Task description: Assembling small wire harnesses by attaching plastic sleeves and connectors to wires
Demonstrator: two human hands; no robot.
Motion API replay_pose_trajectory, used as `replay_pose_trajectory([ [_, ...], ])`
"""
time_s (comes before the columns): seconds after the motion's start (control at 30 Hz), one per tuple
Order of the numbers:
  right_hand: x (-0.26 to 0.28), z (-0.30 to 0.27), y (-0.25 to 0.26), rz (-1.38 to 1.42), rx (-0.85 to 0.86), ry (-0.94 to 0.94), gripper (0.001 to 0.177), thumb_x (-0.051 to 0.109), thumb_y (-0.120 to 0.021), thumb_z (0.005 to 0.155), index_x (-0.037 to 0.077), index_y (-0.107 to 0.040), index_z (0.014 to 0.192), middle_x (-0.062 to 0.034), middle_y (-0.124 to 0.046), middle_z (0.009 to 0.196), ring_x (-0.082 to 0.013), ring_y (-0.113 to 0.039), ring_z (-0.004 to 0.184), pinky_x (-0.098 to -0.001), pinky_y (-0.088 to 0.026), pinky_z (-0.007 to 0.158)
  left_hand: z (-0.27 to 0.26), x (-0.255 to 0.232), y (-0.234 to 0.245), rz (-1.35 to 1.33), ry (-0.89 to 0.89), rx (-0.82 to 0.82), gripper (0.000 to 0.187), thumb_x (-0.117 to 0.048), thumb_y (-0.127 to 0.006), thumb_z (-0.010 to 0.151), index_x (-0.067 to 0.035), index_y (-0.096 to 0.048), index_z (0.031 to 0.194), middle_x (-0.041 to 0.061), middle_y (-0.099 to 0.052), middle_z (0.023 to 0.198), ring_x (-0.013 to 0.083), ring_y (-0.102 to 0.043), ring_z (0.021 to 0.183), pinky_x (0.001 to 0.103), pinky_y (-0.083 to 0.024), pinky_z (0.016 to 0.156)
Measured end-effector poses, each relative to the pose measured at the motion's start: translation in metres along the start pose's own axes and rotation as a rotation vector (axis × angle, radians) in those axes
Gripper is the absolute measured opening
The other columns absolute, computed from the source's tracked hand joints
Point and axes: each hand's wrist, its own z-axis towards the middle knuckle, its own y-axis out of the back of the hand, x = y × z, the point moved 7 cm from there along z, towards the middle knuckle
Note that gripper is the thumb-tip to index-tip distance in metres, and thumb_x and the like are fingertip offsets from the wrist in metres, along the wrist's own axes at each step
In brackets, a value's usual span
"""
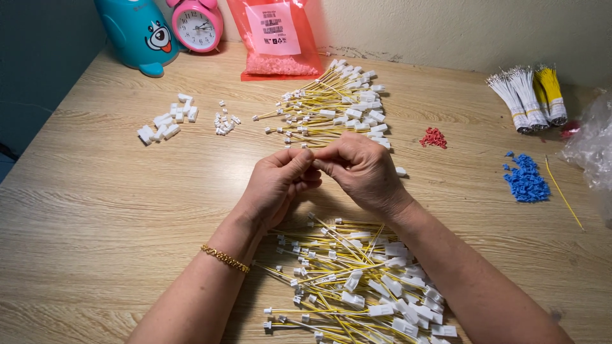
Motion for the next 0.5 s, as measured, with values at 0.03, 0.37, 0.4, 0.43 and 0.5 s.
replay_pose_trajectory([
  [0.03, -0.004, 0.0, 0.003, 0.001, -0.003, 0.002, 0.009, 0.014, -0.08, 0.08, 0.019, -0.077, 0.087, -0.0051, -0.055, 0.065, -0.0113, -0.055, 0.06, -0.0251, -0.047, 0.059, -0.001, -0.001, -0.001, 0.003, -0.002, 0.002, 0.022, -0.02, -0.071, 0.089, 0.001, -0.067, 0.09, 0.014, -0.07, 0.08, 0.0176, -0.071, 0.072, 0.033, -0.063, 0.07],
  [0.37, -0.047, -0.006, -0.004, 0.185, 0.09, -0.459, 0.012, 0.01, -0.073, 0.077, 0.01, -0.076, 0.088, 0.0005, -0.062, 0.058, -0.0031, -0.05, 0.058, -0.0182, -0.042, 0.054, -0.004, -0.004, -0.005, -0.013, 0.004, 0.014, 0.021, -0.019, -0.071, 0.089, 0.001, -0.066, 0.09, 0.013, -0.069, 0.079, 0.0181, -0.071, 0.073, 0.033, -0.063, 0.07],
  [0.4, -0.051, -0.006, -0.004, 0.184, 0.088, -0.487, 0.011, 0.011, -0.073, 0.076, 0.01, -0.076, 0.086, 0.0009, -0.063, 0.058, -0.0023, -0.05, 0.057, -0.0175, -0.043, 0.053, -0.002, -0.002, -0.005, -0.013, -0.001, 0.013, 0.021, -0.019, -0.071, 0.089, 0.001, -0.066, 0.09, 0.013, -0.069, 0.08, 0.0182, -0.07, 0.073, 0.033, -0.063, 0.07],
  [0.43, -0.048, -0.006, -0.003, 0.183, 0.09, -0.488, 0.011, 0.011, -0.073, 0.076, 0.01, -0.076, 0.086, 0.0009, -0.063, 0.058, -0.0023, -0.05, 0.057, -0.0175, -0.043, 0.053, -0.002, -0.002, -0.005, -0.015, -0.001, 0.011, 0.021, -0.019, -0.071, 0.089, 0.001, -0.066, 0.09, 0.013, -0.069, 0.08, 0.0182, -0.07, 0.073, 0.033, -0.063, 0.07],
  [0.5, -0.044, -0.007, -0.001, 0.2, 0.091, -0.522, 0.01, 0.009, -0.074, 0.075, 0.007, -0.075, 0.085, 0.0017, -0.061, 0.058, -0.0021, -0.05, 0.059, -0.0165, -0.041, 0.054, -0.002, -0.001, -0.006, 0.016, -0.015, 0.017, 0.02, -0.018, -0.072, 0.088, 0.001, -0.067, 0.089, 0.013, -0.069, 0.078, 0.0188, -0.07, 0.073, 0.034, -0.063, 0.068],
])
